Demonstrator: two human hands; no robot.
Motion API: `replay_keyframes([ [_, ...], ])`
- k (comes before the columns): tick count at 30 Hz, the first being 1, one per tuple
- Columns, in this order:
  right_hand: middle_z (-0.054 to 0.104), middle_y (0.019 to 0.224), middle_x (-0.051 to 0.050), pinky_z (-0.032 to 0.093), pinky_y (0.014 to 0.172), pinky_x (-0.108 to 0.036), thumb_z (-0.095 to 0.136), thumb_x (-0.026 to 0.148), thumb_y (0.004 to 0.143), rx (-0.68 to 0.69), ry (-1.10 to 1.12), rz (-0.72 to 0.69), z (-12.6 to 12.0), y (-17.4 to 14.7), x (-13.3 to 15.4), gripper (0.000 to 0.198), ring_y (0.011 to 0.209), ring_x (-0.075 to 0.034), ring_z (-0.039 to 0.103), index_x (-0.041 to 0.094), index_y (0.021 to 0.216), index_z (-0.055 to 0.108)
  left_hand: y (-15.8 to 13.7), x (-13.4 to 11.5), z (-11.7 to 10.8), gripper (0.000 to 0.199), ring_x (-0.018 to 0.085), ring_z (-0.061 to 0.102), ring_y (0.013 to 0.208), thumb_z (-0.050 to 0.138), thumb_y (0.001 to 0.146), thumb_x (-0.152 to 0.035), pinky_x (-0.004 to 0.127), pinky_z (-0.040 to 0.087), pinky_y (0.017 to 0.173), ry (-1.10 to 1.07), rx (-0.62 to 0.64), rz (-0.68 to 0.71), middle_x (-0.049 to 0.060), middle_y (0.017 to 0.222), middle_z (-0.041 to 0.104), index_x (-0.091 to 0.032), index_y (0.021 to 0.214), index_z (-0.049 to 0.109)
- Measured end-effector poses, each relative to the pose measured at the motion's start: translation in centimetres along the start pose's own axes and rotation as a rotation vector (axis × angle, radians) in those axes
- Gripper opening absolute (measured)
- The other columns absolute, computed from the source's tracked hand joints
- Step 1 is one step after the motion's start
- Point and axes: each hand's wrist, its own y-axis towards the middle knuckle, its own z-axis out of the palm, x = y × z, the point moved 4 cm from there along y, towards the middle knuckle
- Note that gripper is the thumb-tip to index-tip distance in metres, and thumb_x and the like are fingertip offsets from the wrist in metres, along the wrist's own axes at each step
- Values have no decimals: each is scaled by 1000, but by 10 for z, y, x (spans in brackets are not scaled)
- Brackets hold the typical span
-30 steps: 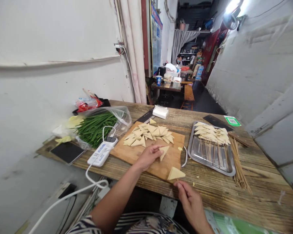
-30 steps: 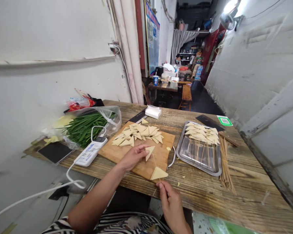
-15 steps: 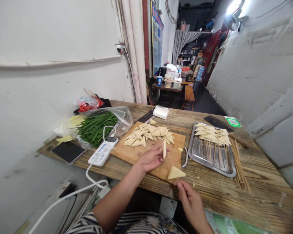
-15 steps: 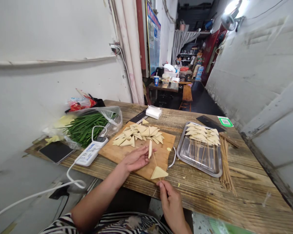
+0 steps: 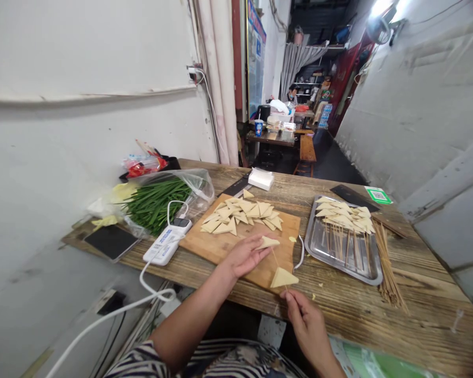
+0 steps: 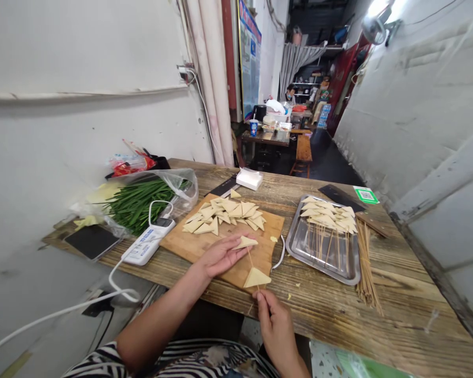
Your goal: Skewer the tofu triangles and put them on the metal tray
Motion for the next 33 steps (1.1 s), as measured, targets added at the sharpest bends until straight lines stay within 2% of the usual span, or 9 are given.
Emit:
replay_keyframes([
  [3, 60, 67, -2, 44, 58, -18, 38, 35, 89, 3, -8, -4, 1, 1, 1, 31, 60, -13, 56, 15, 90, 62, -1, 2, 1, 27, 19, 55, 102, 52, 74, -1, 31, 35, 99, 29, 16, 30, 14, 105, 60, -6, 100, 55],
  [9, 62, 69, -3, 44, 58, -18, 38, 36, 89, 20, -21, 4, 2, 0, 2, 33, 60, -14, 57, 15, 90, 63, 3, 9, -8, 7, 24, 56, 101, 55, 75, -8, 38, 41, 95, -11, -72, 31, 15, 96, 62, -5, 82, 56],
  [15, 64, 72, -4, 44, 58, -19, 37, 37, 89, 39, -37, 2, 3, -1, -1, 34, 63, -15, 58, 15, 91, 63, 4, 12, -12, 6, 24, 58, 97, 55, 75, -6, 39, 44, 91, -28, -155, 28, 16, 93, 63, -4, 80, 56],
  [18, 63, 70, -4, 44, 57, -19, 37, 36, 90, 48, -43, 7, 4, -1, -2, 35, 61, -14, 58, 14, 92, 63, 4, 13, -12, 6, 25, 58, 96, 55, 75, -6, 40, 44, 91, -30, -151, 27, 15, 92, 63, -4, 80, 56],
  [26, 66, 82, -7, 46, 64, -20, 36, 37, 90, 51, -33, 14, 6, -1, -5, 36, 71, -16, 61, 14, 94, 63, 3, 13, -13, 6, 25, 58, 96, 56, 75, -6, 41, 44, 91, -33, -142, 26, 15, 92, 62, -4, 80, 56],
  [33, 66, 75, -6, 44, 58, -19, 36, 37, 90, 44, -52, 6, 6, -1, -2, 36, 63, -15, 59, 14, 93, 63, 2, 12, -11, 6, 25, 58, 96, 57, 75, -7, 41, 44, 91, -23, -131, 41, 14, 92, 62, -4, 80, 57],
])
